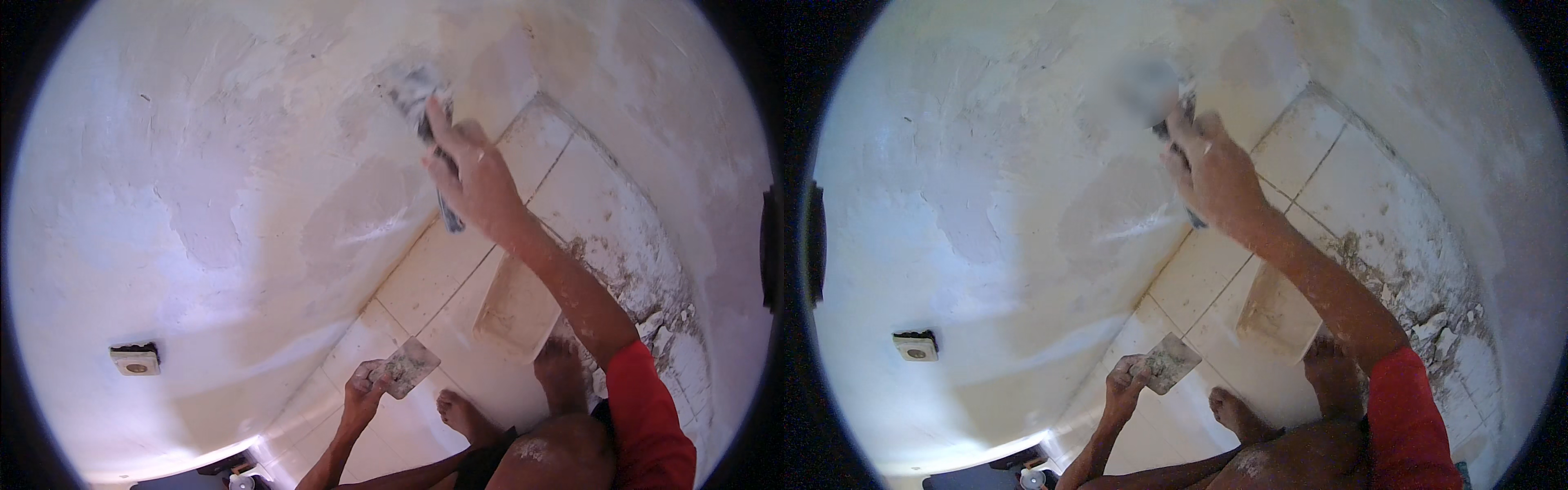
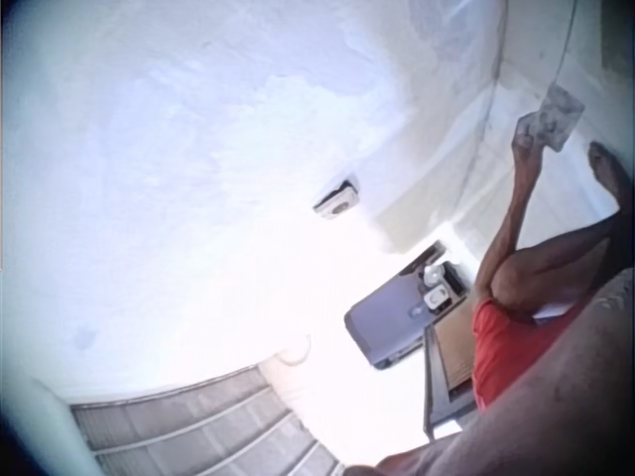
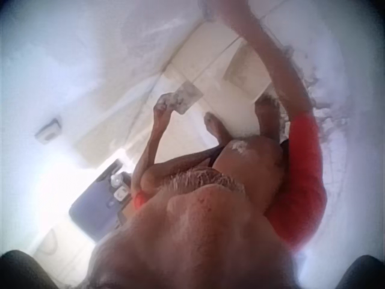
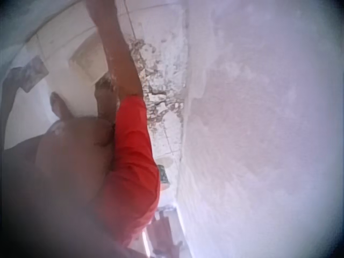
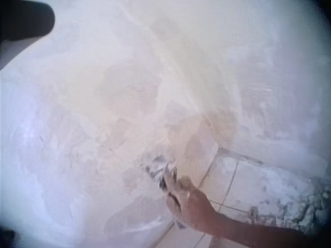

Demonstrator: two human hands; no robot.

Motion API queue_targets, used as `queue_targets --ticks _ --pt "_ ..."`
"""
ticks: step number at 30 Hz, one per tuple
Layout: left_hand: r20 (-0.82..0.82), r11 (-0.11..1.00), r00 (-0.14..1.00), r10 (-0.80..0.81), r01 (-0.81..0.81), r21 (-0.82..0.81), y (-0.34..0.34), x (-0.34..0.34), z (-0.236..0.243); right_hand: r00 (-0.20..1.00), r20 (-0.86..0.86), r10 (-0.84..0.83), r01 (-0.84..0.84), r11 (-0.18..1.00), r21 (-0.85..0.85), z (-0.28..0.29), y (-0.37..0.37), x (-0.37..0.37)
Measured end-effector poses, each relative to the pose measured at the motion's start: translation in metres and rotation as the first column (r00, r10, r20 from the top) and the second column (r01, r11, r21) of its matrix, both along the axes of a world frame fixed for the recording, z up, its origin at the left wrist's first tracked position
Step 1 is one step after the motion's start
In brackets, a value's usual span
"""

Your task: The person applies plaster to the wall using putty knives, scooping compound from a container, spreading it across the wall, and smoothing along the base of the wall.

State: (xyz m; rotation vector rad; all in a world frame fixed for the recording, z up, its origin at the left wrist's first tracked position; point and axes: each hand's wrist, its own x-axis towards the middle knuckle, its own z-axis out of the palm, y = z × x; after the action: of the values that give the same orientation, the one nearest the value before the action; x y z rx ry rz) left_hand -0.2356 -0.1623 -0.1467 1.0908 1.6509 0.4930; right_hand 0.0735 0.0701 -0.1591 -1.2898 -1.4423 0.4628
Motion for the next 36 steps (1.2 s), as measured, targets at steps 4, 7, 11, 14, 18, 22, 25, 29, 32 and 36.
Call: queue_targets --ticks 4,7,11,14,18,22,25,29,32,36 --pt "-0.054 1.000 0.998 -0.020 0.021 0.022 -0.002 -0.007 -0.001 0.971 0.121 0.205 -0.178 0.962 -0.206 0.008 -0.031 -0.002" --pt "-0.027 1.000 0.999 -0.018 0.019 0.017 -0.002 -0.008 -0.001 0.981 0.127 0.147 -0.140 0.988 -0.064 0.001 -0.028 0.004" --pt "0.014 0.998 0.999 0.041 -0.041 -0.037 0.000 -0.004 -0.003 0.993 0.119 0.001 -0.018 0.990 0.142 -0.006 0.017 0.006" --pt "-0.056 0.999 0.998 0.012 -0.014 -0.047 0.001 -0.002 -0.001 0.977 0.209 -0.033 0.008 0.993 0.121 -0.018 0.022 -0.002" --pt "-0.064 0.999 0.997 -0.032 0.032 0.004 -0.002 -0.011 -0.006 0.972 0.216 0.092 -0.086 0.996 -0.036 -0.034 -0.002 0.003" --pt "-0.088 0.998 0.995 -0.053 0.055 0.018 -0.002 -0.015 -0.007 0.989 0.072 0.131 -0.128 0.991 -0.039 -0.019 -0.015 0.007" --pt "-0.089 0.998 0.994 -0.061 0.058 -0.039 0.008 0.006 0.008 0.974 -0.222 0.042 -0.052 0.998 -0.039 0.011 -0.003 -0.002" --pt "-0.085 0.998 0.995 -0.059 0.058 -0.011 0.002 -0.005 -0.004 0.979 -0.188 0.082 -0.096 0.993 -0.064 0.021 -0.013 -0.030" --pt "-0.115 0.992 0.986 -0.119 0.123 0.029 0.005 -0.003 0.002 0.972 -0.091 0.218 -0.226 0.970 -0.090 0.022 -0.043 -0.030" --pt "-0.109 0.991 0.986 -0.124 0.129 0.035 0.006 -0.007 0.000 0.981 -0.141 0.130 -0.121 0.990 0.068 0.022 -0.032 -0.014"
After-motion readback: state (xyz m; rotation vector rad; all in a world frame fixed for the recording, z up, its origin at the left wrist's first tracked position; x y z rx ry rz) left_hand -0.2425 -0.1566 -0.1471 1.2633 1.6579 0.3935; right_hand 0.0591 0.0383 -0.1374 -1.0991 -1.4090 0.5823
